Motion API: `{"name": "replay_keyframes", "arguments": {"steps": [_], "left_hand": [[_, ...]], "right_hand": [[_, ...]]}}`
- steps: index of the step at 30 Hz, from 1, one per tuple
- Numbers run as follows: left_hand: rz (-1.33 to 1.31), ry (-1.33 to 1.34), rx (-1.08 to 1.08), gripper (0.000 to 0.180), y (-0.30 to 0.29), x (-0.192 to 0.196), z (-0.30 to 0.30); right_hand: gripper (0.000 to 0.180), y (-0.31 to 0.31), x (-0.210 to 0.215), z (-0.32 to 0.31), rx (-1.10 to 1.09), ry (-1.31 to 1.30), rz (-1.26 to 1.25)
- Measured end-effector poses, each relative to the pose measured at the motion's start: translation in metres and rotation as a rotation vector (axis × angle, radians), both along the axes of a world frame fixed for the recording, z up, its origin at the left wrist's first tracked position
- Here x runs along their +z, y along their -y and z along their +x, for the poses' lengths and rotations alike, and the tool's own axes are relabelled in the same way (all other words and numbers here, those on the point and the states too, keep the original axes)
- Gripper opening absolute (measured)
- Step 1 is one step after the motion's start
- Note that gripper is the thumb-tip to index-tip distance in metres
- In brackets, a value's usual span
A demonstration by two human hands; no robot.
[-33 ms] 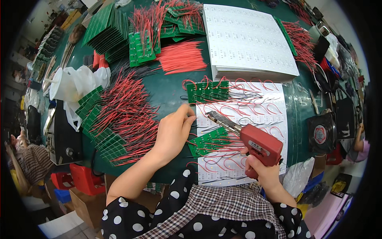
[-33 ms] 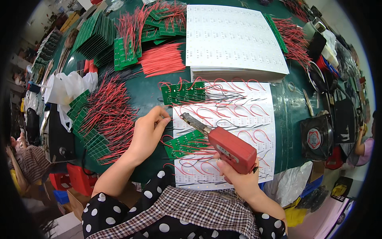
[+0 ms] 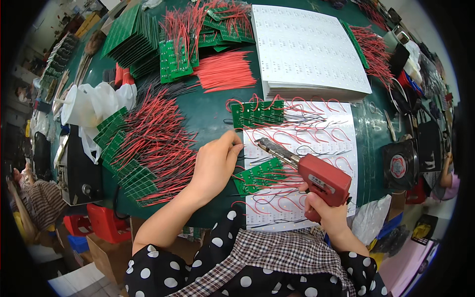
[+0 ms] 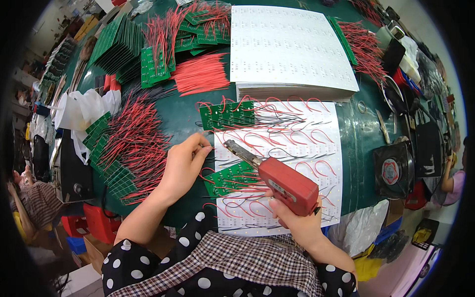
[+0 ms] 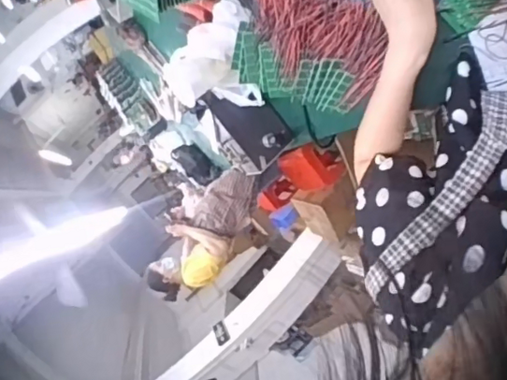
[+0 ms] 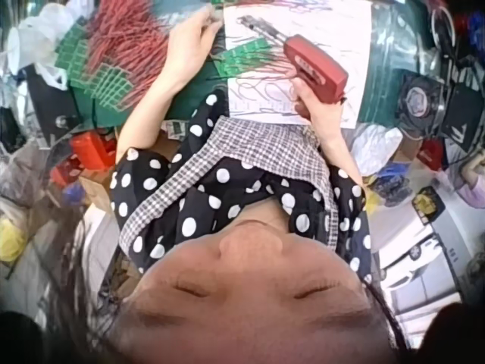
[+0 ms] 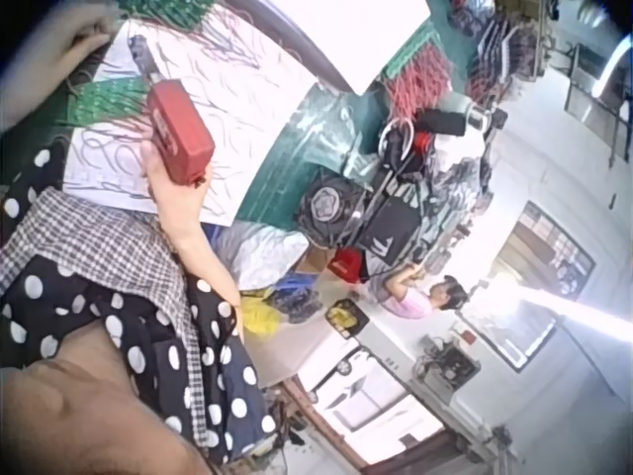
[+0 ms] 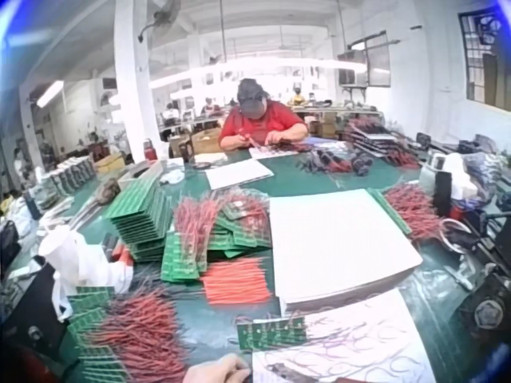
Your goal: The person solders wires onto circuit boards using a soldering gun, positioning wire ends onto the boards by hand.
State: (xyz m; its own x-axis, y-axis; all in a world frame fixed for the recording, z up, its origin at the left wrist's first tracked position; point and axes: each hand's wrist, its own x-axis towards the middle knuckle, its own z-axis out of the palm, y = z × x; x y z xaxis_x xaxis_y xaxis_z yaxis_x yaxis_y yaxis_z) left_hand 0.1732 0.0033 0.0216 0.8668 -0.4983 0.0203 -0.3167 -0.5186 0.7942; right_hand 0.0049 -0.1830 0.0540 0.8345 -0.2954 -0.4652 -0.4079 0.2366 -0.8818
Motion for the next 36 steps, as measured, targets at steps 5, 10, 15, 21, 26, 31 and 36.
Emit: {"name": "replay_keyframes", "arguments": {"steps": [5, 10, 15, 21, 26, 31, 36], "left_hand": [[0.041, -0.01, -0.039, 0.008, 0.0, -0.005, 0.003], [0.066, -0.036, -0.054, 0.007, 0.002, -0.005, 0.008], [0.078, 0.023, -0.054, 0.008, 0.004, -0.011, 0.006], [0.099, 0.024, -0.046, 0.009, 0.004, -0.01, 0.007], [0.109, 0.037, -0.057, 0.009, 0.002, -0.011, 0.007], [0.099, 0.024, -0.059, 0.008, 0.002, -0.013, 0.008], [0.106, 0.039, -0.06, 0.008, 0.002, -0.011, 0.008]], "right_hand": [[0.031, 0.0, -0.001, 0.004, 0.033, 0.036, -0.02], [0.03, -0.003, -0.008, 0.009, -0.039, 0.104, 0.041], [0.026, -0.003, -0.006, 0.009, -0.026, 0.047, 0.025], [0.017, -0.005, -0.005, 0.011, 0.044, 0.03, -0.054], [0.015, -0.006, -0.003, 0.012, 0.04, 0.002, -0.052], [0.014, -0.008, 0.001, 0.013, 0.026, 0.007, -0.058], [0.014, -0.009, 0.0, 0.011, 0.041, 0.01, -0.092]]}}
